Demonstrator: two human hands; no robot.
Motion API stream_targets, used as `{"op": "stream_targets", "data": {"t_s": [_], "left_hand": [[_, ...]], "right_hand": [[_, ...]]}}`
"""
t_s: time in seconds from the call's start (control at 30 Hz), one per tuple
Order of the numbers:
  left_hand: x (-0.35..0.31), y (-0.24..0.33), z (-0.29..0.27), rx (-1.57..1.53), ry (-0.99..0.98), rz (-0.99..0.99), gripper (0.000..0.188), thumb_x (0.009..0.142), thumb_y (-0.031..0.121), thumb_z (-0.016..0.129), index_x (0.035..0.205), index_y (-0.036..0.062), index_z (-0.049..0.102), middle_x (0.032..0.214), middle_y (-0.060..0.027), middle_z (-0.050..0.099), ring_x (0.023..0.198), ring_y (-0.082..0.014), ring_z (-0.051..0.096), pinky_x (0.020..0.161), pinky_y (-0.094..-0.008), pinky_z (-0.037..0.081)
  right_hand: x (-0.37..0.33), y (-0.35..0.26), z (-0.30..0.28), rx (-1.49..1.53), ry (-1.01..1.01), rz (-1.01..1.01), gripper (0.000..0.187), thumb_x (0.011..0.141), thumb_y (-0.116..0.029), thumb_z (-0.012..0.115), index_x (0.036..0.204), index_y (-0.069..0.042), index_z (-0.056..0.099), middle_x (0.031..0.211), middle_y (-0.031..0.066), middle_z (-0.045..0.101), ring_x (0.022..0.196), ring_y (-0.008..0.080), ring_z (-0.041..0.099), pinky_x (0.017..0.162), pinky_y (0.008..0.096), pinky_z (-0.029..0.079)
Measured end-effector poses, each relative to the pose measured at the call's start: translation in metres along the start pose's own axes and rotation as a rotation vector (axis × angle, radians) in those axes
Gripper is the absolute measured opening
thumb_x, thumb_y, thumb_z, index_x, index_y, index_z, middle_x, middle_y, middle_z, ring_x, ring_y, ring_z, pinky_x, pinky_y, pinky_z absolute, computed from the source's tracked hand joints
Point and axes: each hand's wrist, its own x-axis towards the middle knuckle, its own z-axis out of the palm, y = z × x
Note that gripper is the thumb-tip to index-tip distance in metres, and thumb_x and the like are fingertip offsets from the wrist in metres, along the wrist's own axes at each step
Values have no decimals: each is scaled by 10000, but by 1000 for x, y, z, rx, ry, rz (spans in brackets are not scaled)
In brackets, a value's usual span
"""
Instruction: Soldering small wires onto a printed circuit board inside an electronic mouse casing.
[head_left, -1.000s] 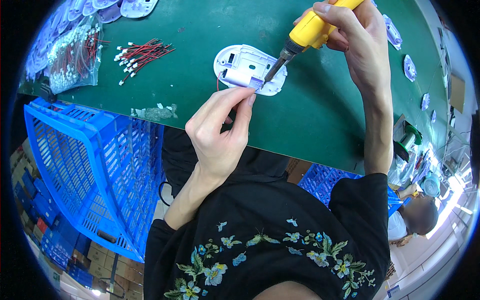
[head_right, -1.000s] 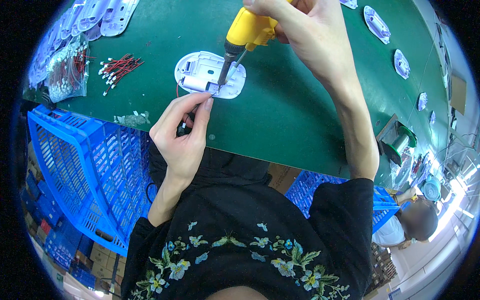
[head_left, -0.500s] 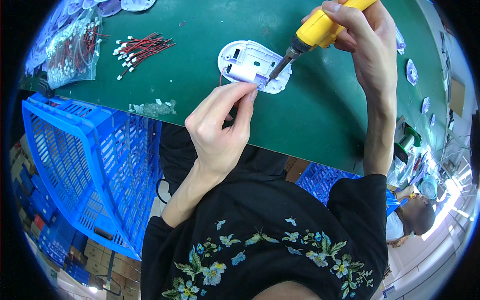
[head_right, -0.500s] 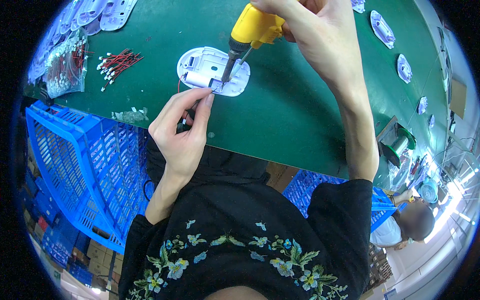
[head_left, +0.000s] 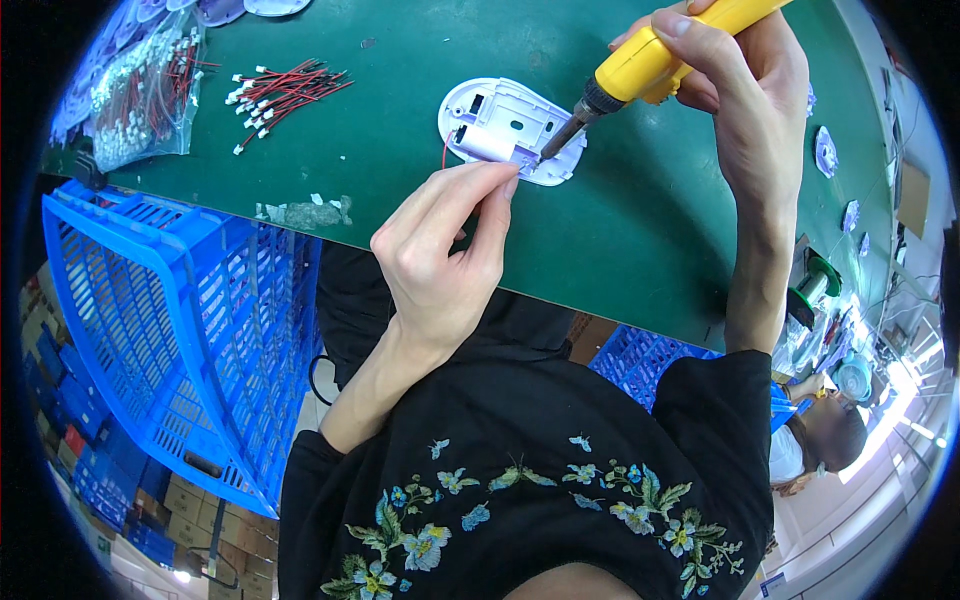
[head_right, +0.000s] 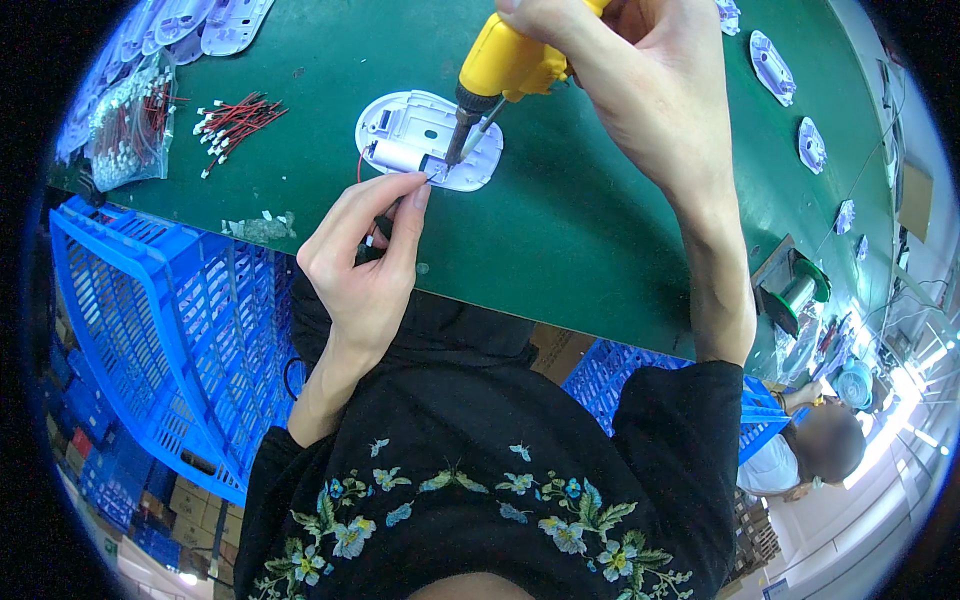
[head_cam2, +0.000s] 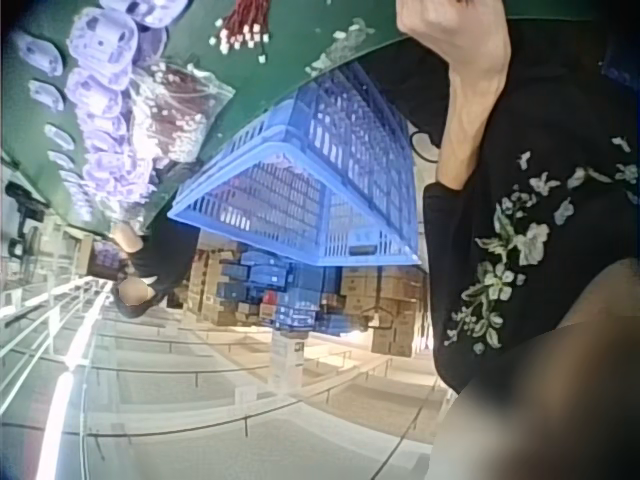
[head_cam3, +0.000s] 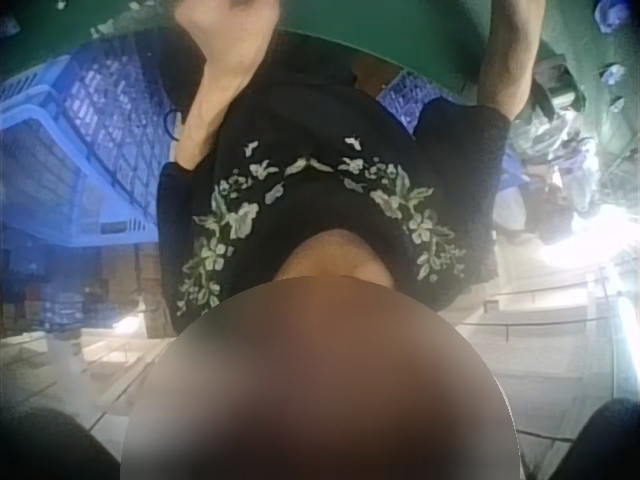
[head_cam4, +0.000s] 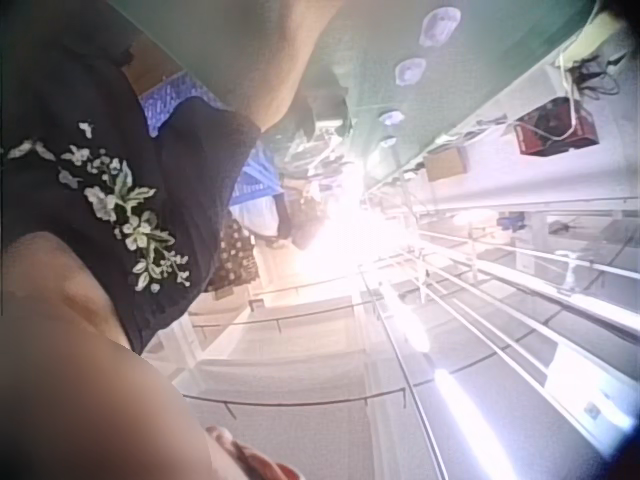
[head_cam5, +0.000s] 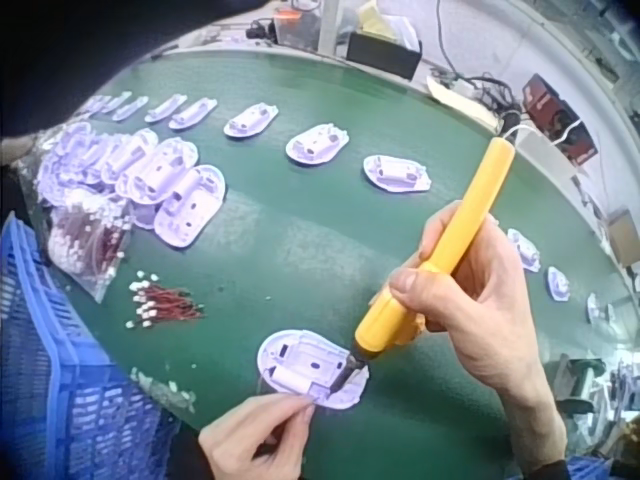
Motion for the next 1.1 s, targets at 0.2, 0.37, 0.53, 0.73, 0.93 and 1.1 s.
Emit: {"op": "stream_targets", "data": {"t_s": [0.2, 0.37, 0.53, 0.73, 0.93, 1.1], "left_hand": [[0, 4, -1, -11, -26, 5, 197, 799, -104, 765, 974, -16, 752, 878, -131, 748, 747, -248, 728, 659, -325, 552], [1, 5, 0, 2, -22, 1, 194, 797, -97, 768, 971, -13, 753, 874, -130, 749, 753, -250, 732, 661, -325, 551], [1, 4, 1, -11, -1, -1, 193, 793, -94, 772, 965, -10, 753, 872, -129, 749, 744, -251, 730, 660, -324, 548], [0, 3, 3, 1, 9, -1, 191, 788, -81, 784, 958, 3, 761, 863, -118, 754, 725, -239, 725, 644, -319, 535], [-1, 4, 4, 3, 19, -7, 195, 785, -67, 795, 961, 13, 767, 858, -107, 759, 700, -219, 716, 627, -305, 519], [-1, 4, 5, 11, 27, -8, 195, 781, -56, 804, 957, 21, 769, 851, -100, 759, 680, -202, 706, 611, -300, 501]], "right_hand": [[1, 10, 3, 6, 63, -73, 292, 867, -116, 730, 1055, -65, 512, 863, 86, 708, 771, 153, 718, 596, 204, 490], [4, 7, 0, -6, 42, -29, 261, 870, -107, 705, 1046, -69, 516, 856, 77, 701, 758, 141, 709, 564, 190, 474], [7, 3, 0, -110, 79, 96, 228, 873, -101, 682, 1034, -75, 521, 856, 57, 685, 733, 114, 680, 545, 174, 460], [5, 10, 4, -60, 101, -26, 208, 885, -105, 661, 1043, -71, 530, 861, 47, 672, 721, 98, 660, 544, 170, 471], [6, 10, 3, -64, 135, 22, 204, 889, -112, 660, 1043, -72, 532, 863, 46, 671, 725, 93, 663, 547, 172, 477], [6, 5, -1, -55, 59, -3, 196, 890, -103, 655, 1038, -72, 531, 858, 46, 670, 738, 96, 670, 551, 172, 479]]}}
